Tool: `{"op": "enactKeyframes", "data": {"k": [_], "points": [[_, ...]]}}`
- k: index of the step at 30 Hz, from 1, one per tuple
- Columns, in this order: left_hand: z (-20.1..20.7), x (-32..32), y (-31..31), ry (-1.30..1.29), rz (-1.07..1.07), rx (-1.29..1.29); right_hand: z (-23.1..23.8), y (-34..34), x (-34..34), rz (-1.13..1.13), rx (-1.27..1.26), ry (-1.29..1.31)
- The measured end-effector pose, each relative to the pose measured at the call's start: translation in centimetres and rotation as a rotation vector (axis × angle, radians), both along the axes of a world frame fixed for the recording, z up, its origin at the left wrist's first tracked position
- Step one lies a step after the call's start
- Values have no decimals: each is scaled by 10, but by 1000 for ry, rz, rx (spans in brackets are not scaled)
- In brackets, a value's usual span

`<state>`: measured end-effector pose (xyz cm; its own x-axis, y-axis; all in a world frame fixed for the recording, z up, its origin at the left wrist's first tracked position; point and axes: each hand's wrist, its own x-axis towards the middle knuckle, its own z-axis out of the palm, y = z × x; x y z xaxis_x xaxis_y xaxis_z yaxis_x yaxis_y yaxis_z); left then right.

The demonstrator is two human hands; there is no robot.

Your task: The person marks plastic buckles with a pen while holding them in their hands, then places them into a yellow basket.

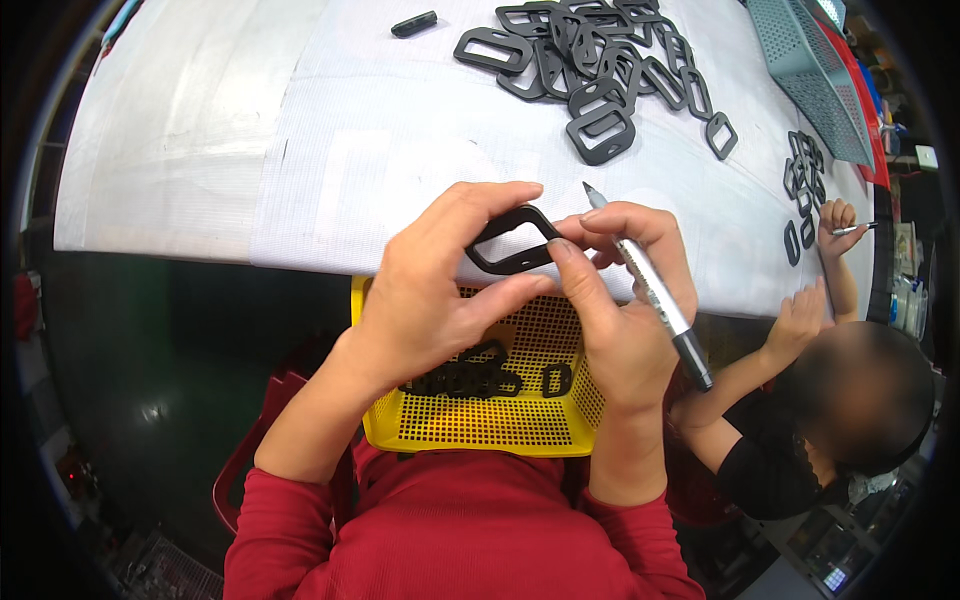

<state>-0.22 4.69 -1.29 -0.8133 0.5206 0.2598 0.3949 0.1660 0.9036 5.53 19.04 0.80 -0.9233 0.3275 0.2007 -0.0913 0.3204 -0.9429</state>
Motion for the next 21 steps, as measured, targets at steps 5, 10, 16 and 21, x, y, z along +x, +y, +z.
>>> {"op": "enactKeyframes", "data": {"k": [5,10,16,21], "points": [[10,-16,-26,-982,-343,340,2,24,-3,269,-299,50],[1,-15,-27,-1208,-660,598,8,27,-14,486,-369,25],[6,-11,-20,-850,-369,534,2,23,-26,312,-310,77],[-13,-11,-27,-291,-124,168,-6,17,-19,23,-361,-108]]}}
